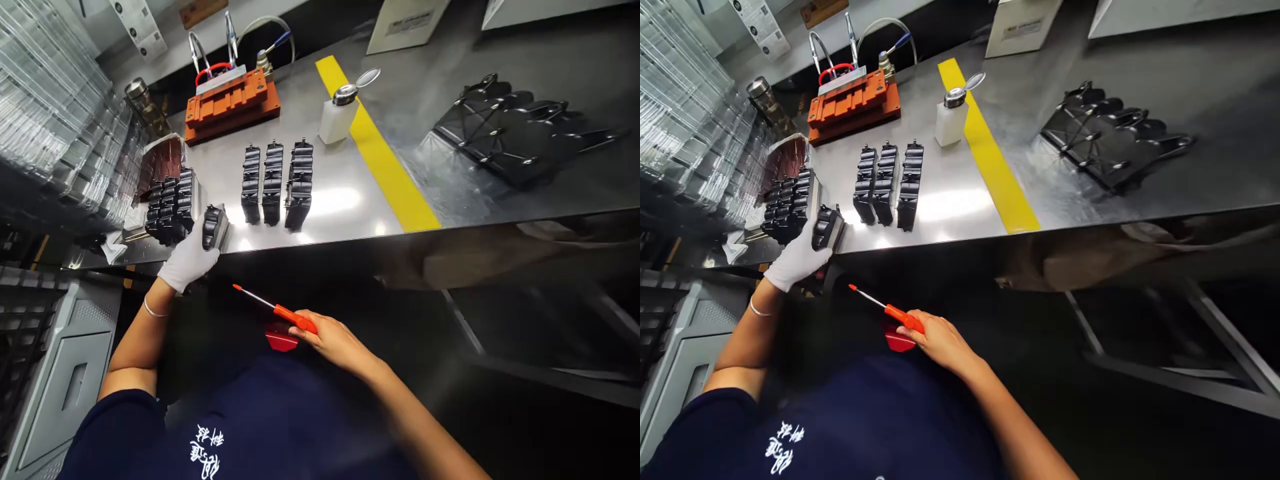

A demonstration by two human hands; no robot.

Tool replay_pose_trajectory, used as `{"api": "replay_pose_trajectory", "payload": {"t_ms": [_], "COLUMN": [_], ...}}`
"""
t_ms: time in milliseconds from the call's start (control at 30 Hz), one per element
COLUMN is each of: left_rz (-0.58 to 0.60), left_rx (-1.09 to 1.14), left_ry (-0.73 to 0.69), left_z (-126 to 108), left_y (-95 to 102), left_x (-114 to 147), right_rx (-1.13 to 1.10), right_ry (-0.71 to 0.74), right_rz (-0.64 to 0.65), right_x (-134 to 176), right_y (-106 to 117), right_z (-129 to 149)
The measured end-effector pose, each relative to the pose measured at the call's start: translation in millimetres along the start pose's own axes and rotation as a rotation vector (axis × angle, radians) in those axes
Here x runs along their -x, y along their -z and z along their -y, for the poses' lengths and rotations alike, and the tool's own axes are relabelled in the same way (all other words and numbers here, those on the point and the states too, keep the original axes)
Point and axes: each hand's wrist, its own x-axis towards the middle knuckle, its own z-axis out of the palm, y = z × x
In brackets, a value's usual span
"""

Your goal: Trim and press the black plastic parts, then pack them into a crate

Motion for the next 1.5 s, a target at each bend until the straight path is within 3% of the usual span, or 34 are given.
{"api": "replay_pose_trajectory", "payload": {"t_ms": [133,233,367,467,567,667,733,833,867,1000,1100,1167,1233,1300,1367,1500], "left_rz": [0.288,0.430,0.200,0.156,0.107,0.053,0.100,0.180,0.188,0.245,0.348,0.307,0.233,0.212,0.173,0.023], "left_rx": [0.185,0.587,1.127,1.255,1.269,1.249,1.249,1.266,1.270,1.254,1.253,1.241,1.193,1.096,0.916,0.260], "left_ry": [0.086,0.339,0.857,1.005,1.008,1.000,0.987,0.996,1.000,1.001,0.980,0.952,0.871,0.731,0.563,0.329], "left_z": [59.0,116.4,177.0,195.1,201.9,207.8,210.4,209.9,208.6,199.3,192.9,191.7,193.3,196.6,200.3,205.1], "left_y": [-9.4,-40.0,-80.7,-94.6,-91.6,-77.4,-67.7,-60.4,-60.1,-64.7,-71.0,-75.5,-78.8,-79.6,-78.1,-73.6], "left_x": [50.3,76.5,99.3,110.4,113.0,110.7,108.8,106.2,105.5,103.3,100.5,96.9,92.4,88.3,85.4,84.3], "right_rx": [-0.030,0.031,0.139,0.227,0.363,0.373,0.355,0.416,0.423,0.336,0.382,0.395,0.365,0.350,0.348,0.255], "right_ry": [-0.051,-0.068,0.005,-0.013,-0.140,-0.019,0.053,-0.081,-0.103,0.043,-0.103,-0.141,-0.054,-0.005,-0.037,-0.052], "right_rz": [-0.132,-0.036,0.250,0.287,0.168,0.293,0.346,0.215,0.200,0.353,0.214,0.193,0.279,0.321,0.267,0.195], "right_x": [0.7,-3.7,-13.6,-23.7,-32.0,-32.7,-31.6,-31.2,-31.2,-30.9,-32.4,-32.2,-30.1,-27.9,-27.4,-29.4], "right_y": [4.8,0.6,-12.4,-18.6,-22.7,-28.8,-32.6,-35.5,-36.0,-35.8,-32.2,-29.9,-29.0,-28.3,-26.2,-18.9], "right_z": [-18.8,-25.1,-8.2,10.4,23.5,33.6,39.3,44.4,45.0,43.8,41.4,41.3,42.1,42.3,40.3,32.5]}}
